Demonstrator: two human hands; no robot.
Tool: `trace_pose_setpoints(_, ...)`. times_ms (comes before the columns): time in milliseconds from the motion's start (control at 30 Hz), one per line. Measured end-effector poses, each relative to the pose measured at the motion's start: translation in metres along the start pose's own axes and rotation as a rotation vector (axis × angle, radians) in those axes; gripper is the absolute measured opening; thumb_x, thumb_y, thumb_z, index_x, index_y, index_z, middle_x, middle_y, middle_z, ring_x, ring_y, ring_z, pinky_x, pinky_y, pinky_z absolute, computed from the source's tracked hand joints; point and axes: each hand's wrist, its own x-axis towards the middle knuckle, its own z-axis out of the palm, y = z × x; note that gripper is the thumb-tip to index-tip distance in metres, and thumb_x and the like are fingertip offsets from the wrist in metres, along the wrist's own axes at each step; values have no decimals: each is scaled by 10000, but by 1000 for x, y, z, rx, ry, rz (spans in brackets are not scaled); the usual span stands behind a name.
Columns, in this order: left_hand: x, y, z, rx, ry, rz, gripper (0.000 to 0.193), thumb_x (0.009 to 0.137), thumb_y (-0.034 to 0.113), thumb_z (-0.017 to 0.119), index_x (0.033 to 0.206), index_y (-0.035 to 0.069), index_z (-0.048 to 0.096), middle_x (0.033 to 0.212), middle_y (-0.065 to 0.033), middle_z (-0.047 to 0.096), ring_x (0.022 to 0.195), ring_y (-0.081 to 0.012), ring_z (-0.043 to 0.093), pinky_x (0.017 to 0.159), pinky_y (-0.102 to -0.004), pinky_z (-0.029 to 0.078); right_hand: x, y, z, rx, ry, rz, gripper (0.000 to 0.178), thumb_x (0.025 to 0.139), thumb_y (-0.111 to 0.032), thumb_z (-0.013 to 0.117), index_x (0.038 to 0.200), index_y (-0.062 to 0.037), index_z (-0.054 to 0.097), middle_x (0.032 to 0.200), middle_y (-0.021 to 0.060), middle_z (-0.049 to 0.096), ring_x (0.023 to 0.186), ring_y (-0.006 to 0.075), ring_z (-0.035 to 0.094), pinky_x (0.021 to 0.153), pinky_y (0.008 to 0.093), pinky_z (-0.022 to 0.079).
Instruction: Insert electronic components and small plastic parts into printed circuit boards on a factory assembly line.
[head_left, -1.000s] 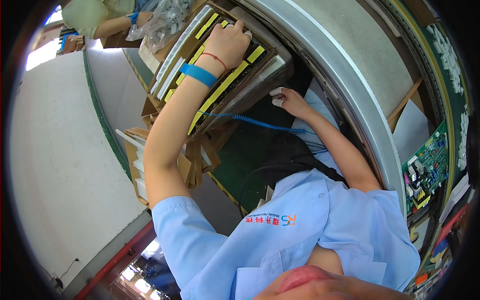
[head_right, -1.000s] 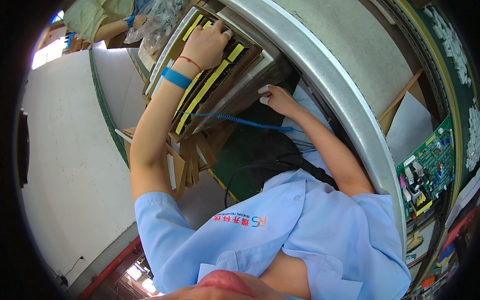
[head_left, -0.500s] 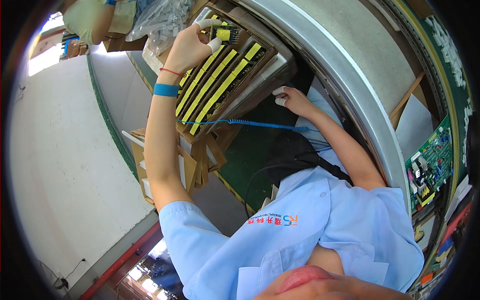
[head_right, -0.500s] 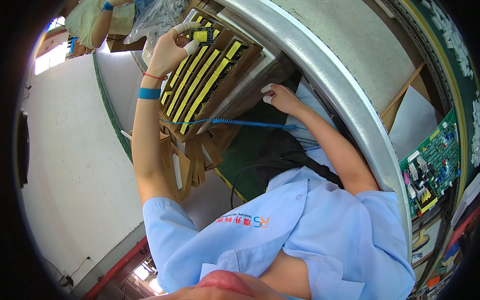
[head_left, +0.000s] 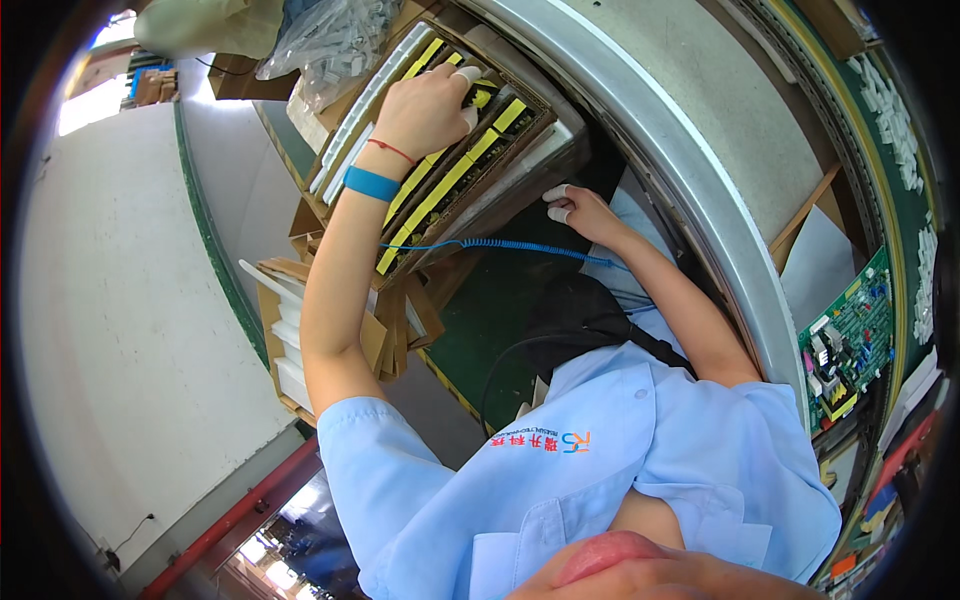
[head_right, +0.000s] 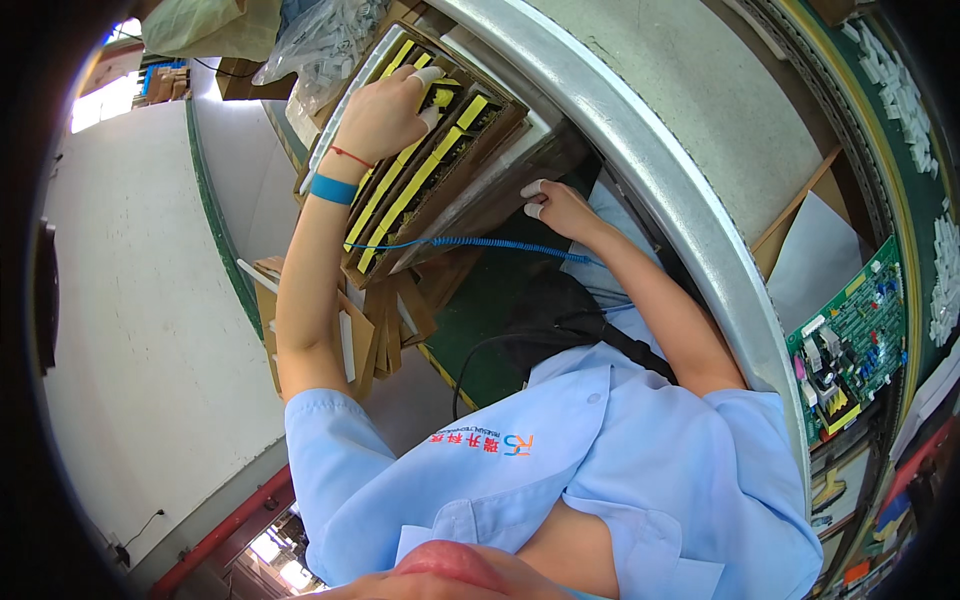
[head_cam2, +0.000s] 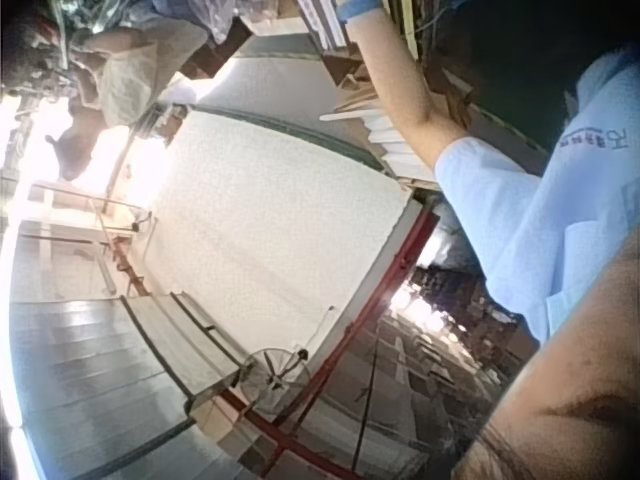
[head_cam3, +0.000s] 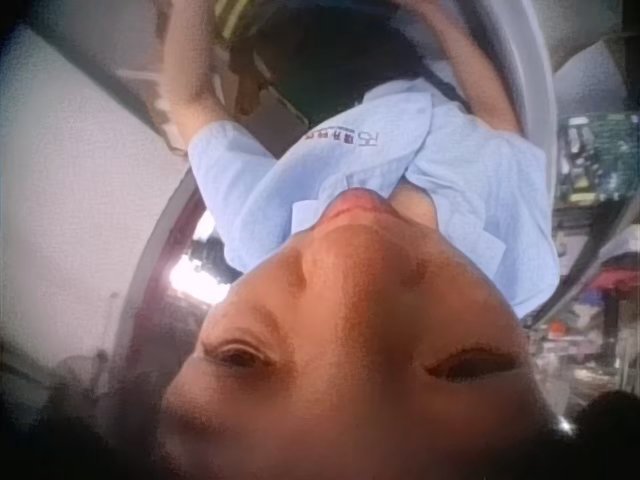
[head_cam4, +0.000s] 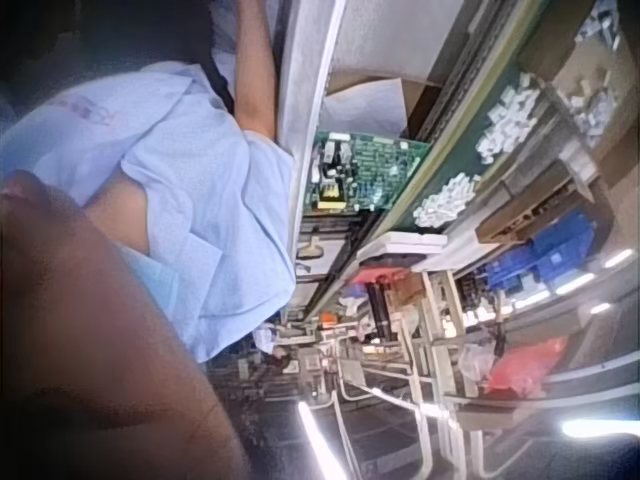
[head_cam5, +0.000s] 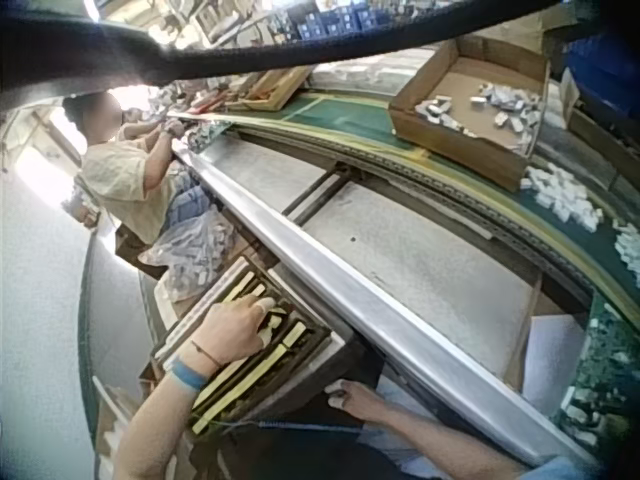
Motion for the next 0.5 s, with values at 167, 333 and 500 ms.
trace_pose_setpoints(167, -2, 6, 20, 21, 21, 48, 394, 794, 185, 619, 1178, 98, 600, 1075, -120, 577, 849, -300, 643, 718, -415, 536, 0, -7, 3, 0, -19, 6, 310, 839, -69, 651, 1135, 17, 621, 997, 127, 670, 899, 175, 643, 814, 277, 495)
trace_pose_setpoints(333, -10, -23, 7, -139, 347, -147, 402, 768, 262, 706, 1070, 8, 632, 1194, -122, 568, 873, -336, 636, 770, -412, 522, -3, -5, -3, 140, 70, -44, 295, 847, -137, 649, 1109, -1, 638, 963, 152, 681, 879, 216, 661, 800, 318, 498)
trace_pose_setpoints(500, -109, -144, 51, 48, 420, -763, 384, 801, 262, 627, 1177, 188, 641, 1157, -106, 613, 1032, -312, 606, 860, -404, 489, -15, -88, -6, 22, 130, -101, 301, 845, -177, 683, 1097, -18, 638, 953, 111, 673, 844, 167, 637, 782, 293, 495)
